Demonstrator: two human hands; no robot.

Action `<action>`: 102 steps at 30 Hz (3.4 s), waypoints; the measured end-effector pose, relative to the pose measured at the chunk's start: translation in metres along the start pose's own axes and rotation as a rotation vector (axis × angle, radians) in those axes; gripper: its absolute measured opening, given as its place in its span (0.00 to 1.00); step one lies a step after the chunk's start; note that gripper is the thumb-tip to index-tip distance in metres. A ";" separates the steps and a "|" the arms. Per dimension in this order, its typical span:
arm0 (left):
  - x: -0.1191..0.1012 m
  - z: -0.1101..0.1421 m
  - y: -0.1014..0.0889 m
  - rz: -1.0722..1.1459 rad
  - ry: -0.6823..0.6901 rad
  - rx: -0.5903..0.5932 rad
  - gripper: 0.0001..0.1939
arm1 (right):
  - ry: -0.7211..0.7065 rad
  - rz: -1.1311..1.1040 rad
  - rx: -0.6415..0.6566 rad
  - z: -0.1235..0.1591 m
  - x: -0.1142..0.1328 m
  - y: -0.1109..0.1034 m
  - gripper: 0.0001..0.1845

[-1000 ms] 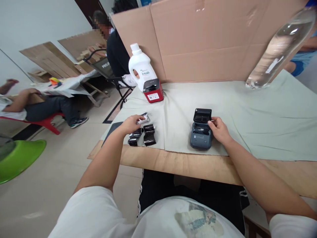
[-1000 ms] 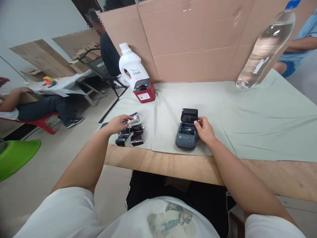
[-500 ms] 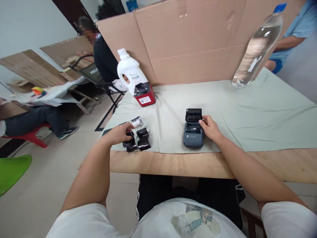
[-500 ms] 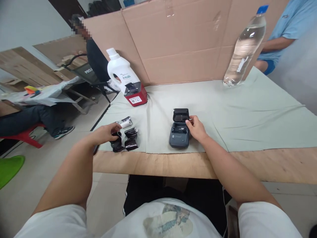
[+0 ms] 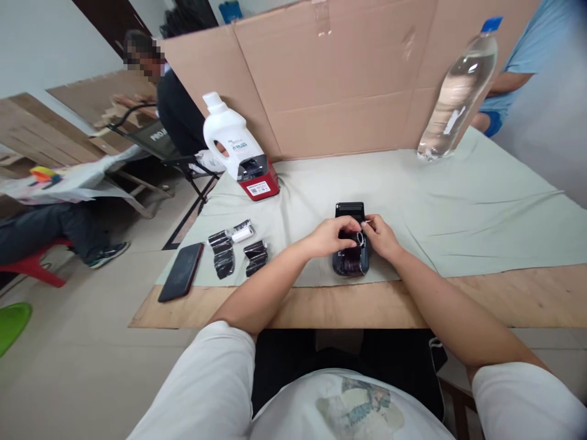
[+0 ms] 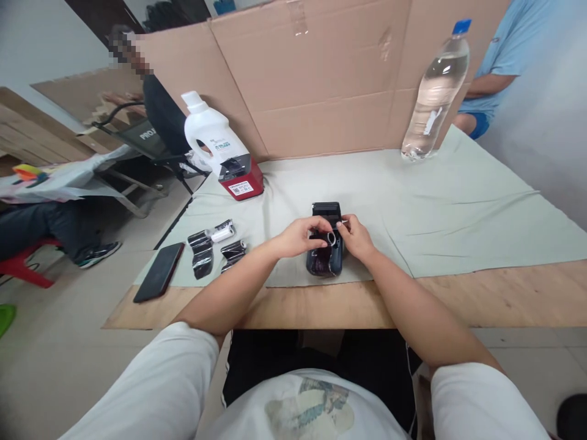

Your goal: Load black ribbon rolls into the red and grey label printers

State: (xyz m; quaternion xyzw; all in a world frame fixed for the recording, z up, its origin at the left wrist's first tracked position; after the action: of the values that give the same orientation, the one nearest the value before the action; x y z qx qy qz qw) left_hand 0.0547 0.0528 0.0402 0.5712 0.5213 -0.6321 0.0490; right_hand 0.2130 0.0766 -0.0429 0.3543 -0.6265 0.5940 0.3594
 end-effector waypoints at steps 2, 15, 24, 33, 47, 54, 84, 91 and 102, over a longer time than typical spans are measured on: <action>0.007 -0.010 0.010 -0.115 -0.007 -0.024 0.13 | 0.001 -0.016 0.002 0.000 0.000 0.000 0.23; 0.014 -0.010 0.013 -0.242 0.032 -0.060 0.13 | -0.008 -0.020 0.022 0.000 0.001 0.000 0.20; 0.025 -0.010 0.021 -0.256 -0.110 -0.099 0.19 | -0.002 -0.023 0.014 -0.001 0.001 0.000 0.21; 0.020 0.023 0.021 -0.338 0.024 -0.310 0.21 | -0.010 -0.179 0.018 0.000 0.000 0.002 0.25; 0.041 0.040 0.032 -0.278 -0.029 -0.485 0.50 | 0.002 0.014 0.030 0.004 0.012 -0.008 0.29; 0.047 0.039 0.034 -0.136 0.027 -0.415 0.47 | -0.032 0.238 0.131 0.018 0.023 -0.002 0.25; 0.055 0.035 0.034 0.781 -0.168 -0.446 0.30 | -0.011 -0.210 0.259 0.030 0.033 0.004 0.35; 0.067 0.041 0.022 0.825 -0.277 -0.840 0.32 | -0.077 -0.302 0.244 0.035 0.032 0.009 0.48; 0.080 0.042 0.025 0.635 -0.334 -0.833 0.34 | -0.180 0.259 0.024 0.051 0.048 0.030 0.62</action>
State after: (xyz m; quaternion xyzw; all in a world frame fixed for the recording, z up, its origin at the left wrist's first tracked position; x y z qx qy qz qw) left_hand 0.0158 0.0538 -0.0450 0.5246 0.5146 -0.4087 0.5412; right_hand 0.1615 0.0259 -0.0172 0.3269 -0.6895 0.6084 0.2180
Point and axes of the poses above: each hand's wrist, its own z-axis away from the middle knuckle, its own y-axis out of the palm, x = y × z, the point moved 5 cm from there along -z, towards the middle knuckle, and after that the axes turned 9 degrees about y, right-handed, at the moved point
